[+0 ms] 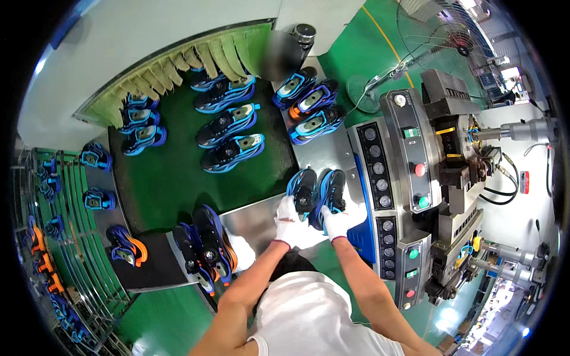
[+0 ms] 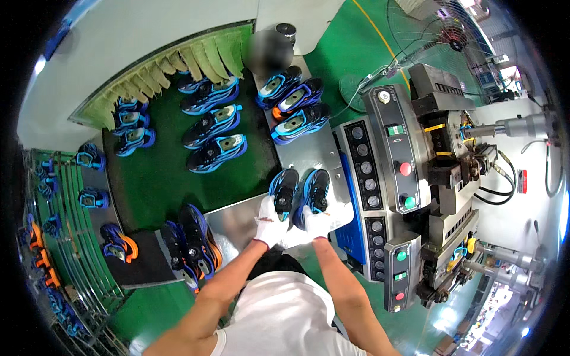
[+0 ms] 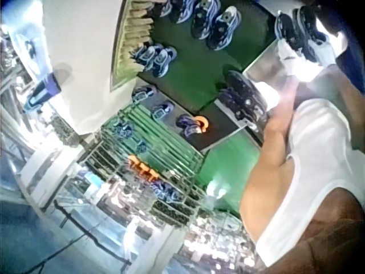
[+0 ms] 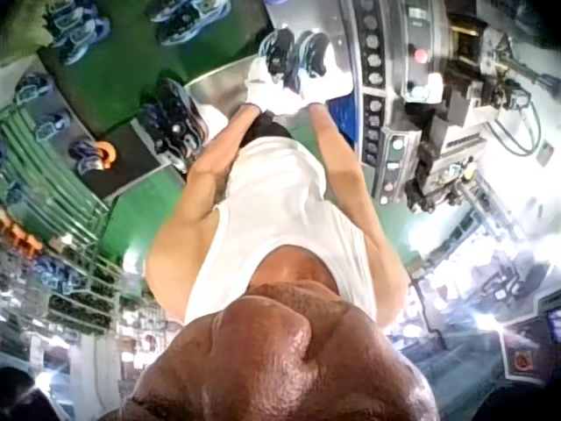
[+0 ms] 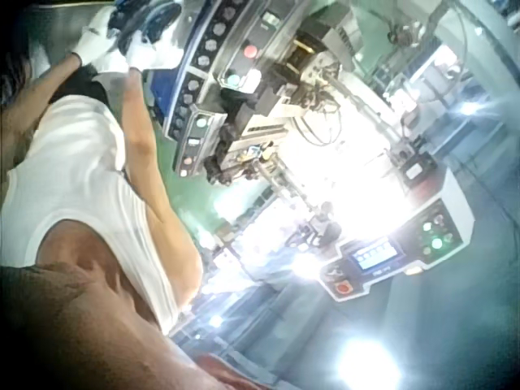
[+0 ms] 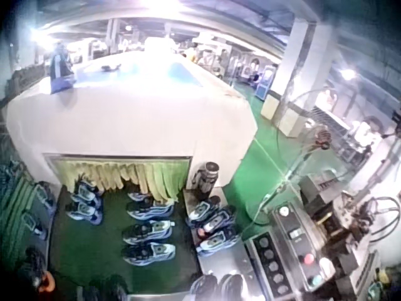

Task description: The person picks up shoes from a conveyor belt, places them into a lasting or shaping machine, operates the machine using control buttons, and then moves the shoes back to the conveyor or a collection area.

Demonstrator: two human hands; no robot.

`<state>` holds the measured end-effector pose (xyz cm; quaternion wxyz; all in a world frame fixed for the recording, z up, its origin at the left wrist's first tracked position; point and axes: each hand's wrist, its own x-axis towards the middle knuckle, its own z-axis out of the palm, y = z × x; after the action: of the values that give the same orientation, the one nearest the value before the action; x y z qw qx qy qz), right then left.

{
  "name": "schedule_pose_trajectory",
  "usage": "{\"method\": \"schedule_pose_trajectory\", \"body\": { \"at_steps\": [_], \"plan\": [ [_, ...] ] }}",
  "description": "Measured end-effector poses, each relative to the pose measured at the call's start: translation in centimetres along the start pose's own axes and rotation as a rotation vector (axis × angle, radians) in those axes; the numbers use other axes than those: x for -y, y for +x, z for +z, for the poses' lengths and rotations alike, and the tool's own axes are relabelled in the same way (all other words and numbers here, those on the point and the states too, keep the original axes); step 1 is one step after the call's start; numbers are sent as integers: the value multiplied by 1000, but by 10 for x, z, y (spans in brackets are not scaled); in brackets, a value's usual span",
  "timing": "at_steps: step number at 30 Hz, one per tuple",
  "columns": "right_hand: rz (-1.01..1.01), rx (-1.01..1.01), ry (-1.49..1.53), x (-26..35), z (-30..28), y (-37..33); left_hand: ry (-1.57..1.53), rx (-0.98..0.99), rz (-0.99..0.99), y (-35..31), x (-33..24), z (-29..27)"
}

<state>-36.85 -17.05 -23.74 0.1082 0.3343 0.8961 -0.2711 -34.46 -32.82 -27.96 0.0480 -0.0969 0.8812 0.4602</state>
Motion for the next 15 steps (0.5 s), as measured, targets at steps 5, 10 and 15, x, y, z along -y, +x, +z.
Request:
{"method": "schedule_pose_trajectory", "body": {
  "at_steps": [5,10,15],
  "plan": [
    [202,75,678,8,-41,-19,-6,262,-96,33,-27,-16],
    [454,10,985,-14,-68,-55,-92,534,-203,34,-74,-44],
    [479,-114,1210,-83,-100,-111,-77,739,-128,5,-137,-49]
  ]
}}
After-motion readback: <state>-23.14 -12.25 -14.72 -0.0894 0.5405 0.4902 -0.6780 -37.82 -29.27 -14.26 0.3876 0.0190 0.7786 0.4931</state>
